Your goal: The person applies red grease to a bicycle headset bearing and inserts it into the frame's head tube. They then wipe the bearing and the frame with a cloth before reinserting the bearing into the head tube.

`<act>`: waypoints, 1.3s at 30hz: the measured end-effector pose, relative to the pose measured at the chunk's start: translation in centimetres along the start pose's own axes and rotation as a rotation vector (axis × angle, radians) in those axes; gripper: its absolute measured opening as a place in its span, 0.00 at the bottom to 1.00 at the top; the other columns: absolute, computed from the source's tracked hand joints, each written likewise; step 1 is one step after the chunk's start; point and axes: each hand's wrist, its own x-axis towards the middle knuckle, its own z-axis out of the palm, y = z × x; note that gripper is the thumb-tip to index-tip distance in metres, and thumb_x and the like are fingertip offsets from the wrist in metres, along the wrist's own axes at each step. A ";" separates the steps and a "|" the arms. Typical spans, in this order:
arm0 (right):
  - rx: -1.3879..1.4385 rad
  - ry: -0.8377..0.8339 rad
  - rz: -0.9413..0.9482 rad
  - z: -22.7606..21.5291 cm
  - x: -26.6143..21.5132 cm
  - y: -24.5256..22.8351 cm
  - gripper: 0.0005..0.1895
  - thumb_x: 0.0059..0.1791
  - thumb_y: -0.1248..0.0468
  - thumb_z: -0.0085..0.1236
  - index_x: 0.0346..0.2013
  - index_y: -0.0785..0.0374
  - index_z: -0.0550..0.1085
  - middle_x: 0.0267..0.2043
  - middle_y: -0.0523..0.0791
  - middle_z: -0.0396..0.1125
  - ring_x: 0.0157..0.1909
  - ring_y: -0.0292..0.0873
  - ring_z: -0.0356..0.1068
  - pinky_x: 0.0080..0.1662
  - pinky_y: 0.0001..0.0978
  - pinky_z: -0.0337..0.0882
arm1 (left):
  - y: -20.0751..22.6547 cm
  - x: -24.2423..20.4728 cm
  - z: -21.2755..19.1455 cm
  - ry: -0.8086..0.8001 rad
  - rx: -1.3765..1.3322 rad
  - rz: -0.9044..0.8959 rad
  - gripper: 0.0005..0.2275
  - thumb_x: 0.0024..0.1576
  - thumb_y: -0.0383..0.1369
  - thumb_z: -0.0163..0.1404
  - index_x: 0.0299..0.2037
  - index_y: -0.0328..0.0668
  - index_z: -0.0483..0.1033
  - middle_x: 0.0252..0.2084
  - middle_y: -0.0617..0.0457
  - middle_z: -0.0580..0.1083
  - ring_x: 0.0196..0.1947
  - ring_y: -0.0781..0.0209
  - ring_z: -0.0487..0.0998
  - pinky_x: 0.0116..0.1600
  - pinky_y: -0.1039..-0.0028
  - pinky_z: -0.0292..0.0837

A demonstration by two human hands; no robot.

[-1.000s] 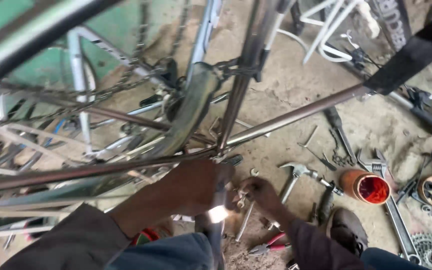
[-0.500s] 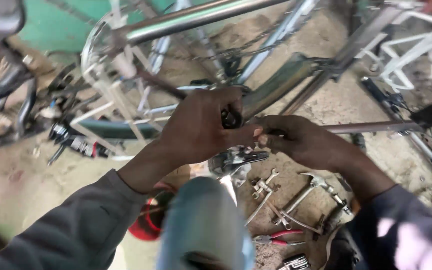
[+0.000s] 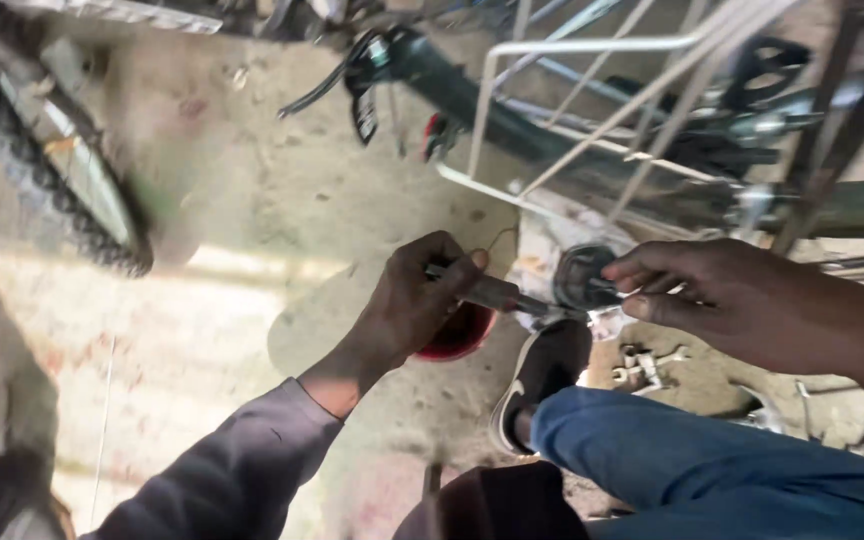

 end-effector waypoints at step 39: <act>0.270 0.367 -0.186 0.6 8.5 6.5 0.24 0.47 0.60 0.58 0.59 0.56 0.76 0.63 0.38 0.74 0.61 0.34 0.74 0.59 0.28 0.72 | -11.7 0.0 -4.1 0.640 -0.480 -0.218 0.18 0.63 0.43 0.50 0.23 0.46 0.61 0.13 0.51 0.63 0.10 0.66 0.57 0.16 0.75 0.46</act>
